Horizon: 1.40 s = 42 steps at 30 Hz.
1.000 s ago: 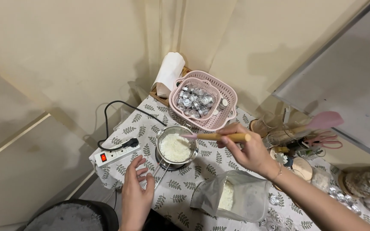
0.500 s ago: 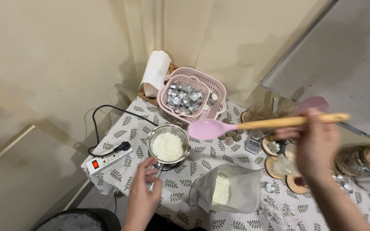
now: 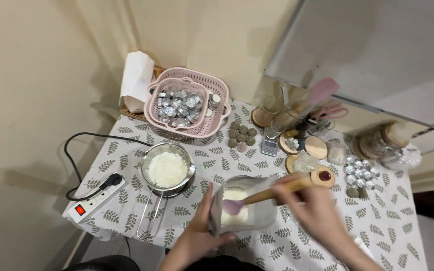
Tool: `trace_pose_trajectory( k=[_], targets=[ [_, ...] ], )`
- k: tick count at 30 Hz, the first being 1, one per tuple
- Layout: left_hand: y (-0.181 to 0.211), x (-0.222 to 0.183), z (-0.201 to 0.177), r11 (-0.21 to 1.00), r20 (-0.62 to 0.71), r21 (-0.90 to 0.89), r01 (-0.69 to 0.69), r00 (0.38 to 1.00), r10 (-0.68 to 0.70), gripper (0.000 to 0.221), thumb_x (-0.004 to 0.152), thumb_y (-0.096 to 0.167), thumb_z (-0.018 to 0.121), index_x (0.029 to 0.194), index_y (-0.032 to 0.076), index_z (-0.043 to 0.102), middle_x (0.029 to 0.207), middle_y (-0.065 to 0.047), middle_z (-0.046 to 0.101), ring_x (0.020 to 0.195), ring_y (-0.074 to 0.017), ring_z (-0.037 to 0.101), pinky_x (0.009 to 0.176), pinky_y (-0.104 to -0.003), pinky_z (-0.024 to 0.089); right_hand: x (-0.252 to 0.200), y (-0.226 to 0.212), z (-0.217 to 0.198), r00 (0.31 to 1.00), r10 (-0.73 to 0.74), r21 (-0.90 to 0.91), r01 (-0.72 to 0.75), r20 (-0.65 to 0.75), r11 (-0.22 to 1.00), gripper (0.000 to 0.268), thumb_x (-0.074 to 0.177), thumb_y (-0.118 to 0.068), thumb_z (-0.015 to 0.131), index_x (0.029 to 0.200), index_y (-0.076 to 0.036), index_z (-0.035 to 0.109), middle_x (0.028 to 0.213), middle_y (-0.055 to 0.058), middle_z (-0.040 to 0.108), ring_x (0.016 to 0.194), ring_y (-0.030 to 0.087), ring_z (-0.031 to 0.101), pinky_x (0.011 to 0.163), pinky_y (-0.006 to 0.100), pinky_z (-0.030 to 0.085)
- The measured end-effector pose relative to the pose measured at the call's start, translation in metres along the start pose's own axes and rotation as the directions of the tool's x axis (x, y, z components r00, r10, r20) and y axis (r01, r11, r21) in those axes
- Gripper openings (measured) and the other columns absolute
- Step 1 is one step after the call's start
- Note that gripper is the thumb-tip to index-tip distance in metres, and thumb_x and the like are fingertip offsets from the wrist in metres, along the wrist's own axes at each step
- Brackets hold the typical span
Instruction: Measure wax flakes from a bag into a small melting pot using a spatula.
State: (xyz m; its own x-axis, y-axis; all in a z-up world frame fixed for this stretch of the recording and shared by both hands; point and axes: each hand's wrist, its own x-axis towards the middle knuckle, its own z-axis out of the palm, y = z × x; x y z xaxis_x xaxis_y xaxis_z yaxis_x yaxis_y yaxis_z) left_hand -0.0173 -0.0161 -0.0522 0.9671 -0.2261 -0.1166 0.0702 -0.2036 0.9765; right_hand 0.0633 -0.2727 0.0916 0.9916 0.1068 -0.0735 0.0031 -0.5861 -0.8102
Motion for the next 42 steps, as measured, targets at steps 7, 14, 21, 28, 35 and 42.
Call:
trace_pose_trajectory(
  k=[7, 14, 21, 28, 35, 42],
  targets=[
    [0.004, 0.005, -0.01, 0.991, 0.04, -0.117, 0.067, 0.997, -0.063, 0.138, 0.069, 0.03, 0.095, 0.163, 0.02, -0.006, 0.171, -0.016, 0.018, 0.156, -0.029, 0.027, 0.121, -0.04, 0.032, 0.011, -0.003, 0.031, 0.974, 0.079, -0.058, -0.068, 0.212, 0.996, 0.027, 0.093, -0.028, 0.068, 0.104, -0.005, 0.075, 0.076, 0.007, 0.08, 0.071, 0.014, 0.079, 0.068, 0.029, 0.062],
    [0.005, 0.005, -0.008, 0.992, 0.041, -0.122, 0.024, 0.999, -0.019, 0.133, 0.071, 0.034, 0.093, 0.167, 0.023, 0.002, 0.173, -0.018, 0.019, 0.159, -0.0316, 0.024, 0.124, -0.044, 0.031, 0.018, 0.015, 0.022, 0.962, 0.106, -0.001, -0.109, 0.25, 0.994, 0.027, 0.091, -0.025, 0.065, 0.107, -0.006, 0.075, 0.082, 0.009, 0.077, 0.074, 0.016, 0.081, 0.07, 0.029, 0.065],
    [0.02, -0.002, -0.015, 0.968, 0.078, -0.181, 0.175, 0.983, -0.163, 0.142, 0.063, 0.037, 0.095, 0.163, 0.025, -0.005, 0.173, -0.014, 0.007, 0.156, -0.0279, 0.023, 0.124, -0.042, 0.03, 0.034, 0.044, -0.02, 0.975, 0.224, 0.312, -0.213, -0.001, 0.926, 0.037, 0.104, -0.027, 0.053, 0.108, 0.007, 0.066, 0.076, 0.019, 0.071, 0.062, 0.025, 0.065, 0.061, 0.034, 0.055],
    [0.052, -0.013, -0.025, 0.972, 0.098, -0.076, 0.224, 0.971, -0.217, 0.147, 0.06, 0.044, 0.095, 0.164, 0.021, -0.007, 0.171, -0.017, 0.017, 0.157, -0.0281, 0.024, 0.124, -0.04, 0.027, 0.04, 0.065, -0.06, 0.973, 0.192, 0.594, -0.078, -0.13, 0.801, 0.031, 0.11, -0.024, 0.048, 0.106, 0.005, 0.058, 0.082, 0.019, 0.065, 0.066, 0.026, 0.065, 0.057, 0.037, 0.055],
    [0.073, -0.017, -0.034, 0.984, 0.076, 0.012, 0.18, 0.981, -0.18, 0.145, 0.063, 0.043, 0.095, 0.162, 0.017, -0.007, 0.171, -0.015, 0.015, 0.158, -0.0261, 0.02, 0.125, -0.038, 0.023, 0.053, 0.083, -0.088, 0.956, 0.23, 0.646, -0.06, -0.181, 0.761, 0.027, 0.115, -0.023, 0.049, 0.107, 0.002, 0.057, 0.083, 0.014, 0.063, 0.068, 0.022, 0.062, 0.06, 0.031, 0.051],
    [0.064, -0.018, -0.03, 0.996, 0.07, -0.026, 0.088, 0.994, -0.086, 0.145, 0.066, 0.043, 0.095, 0.163, 0.013, -0.008, 0.172, -0.018, 0.014, 0.159, -0.0286, 0.02, 0.125, -0.037, 0.023, 0.088, 0.121, -0.109, 0.934, 0.34, 0.676, -0.182, -0.107, 0.714, 0.026, 0.114, -0.024, 0.049, 0.103, -0.002, 0.057, 0.077, 0.006, 0.057, 0.066, 0.016, 0.058, 0.06, 0.026, 0.049]
  ],
)
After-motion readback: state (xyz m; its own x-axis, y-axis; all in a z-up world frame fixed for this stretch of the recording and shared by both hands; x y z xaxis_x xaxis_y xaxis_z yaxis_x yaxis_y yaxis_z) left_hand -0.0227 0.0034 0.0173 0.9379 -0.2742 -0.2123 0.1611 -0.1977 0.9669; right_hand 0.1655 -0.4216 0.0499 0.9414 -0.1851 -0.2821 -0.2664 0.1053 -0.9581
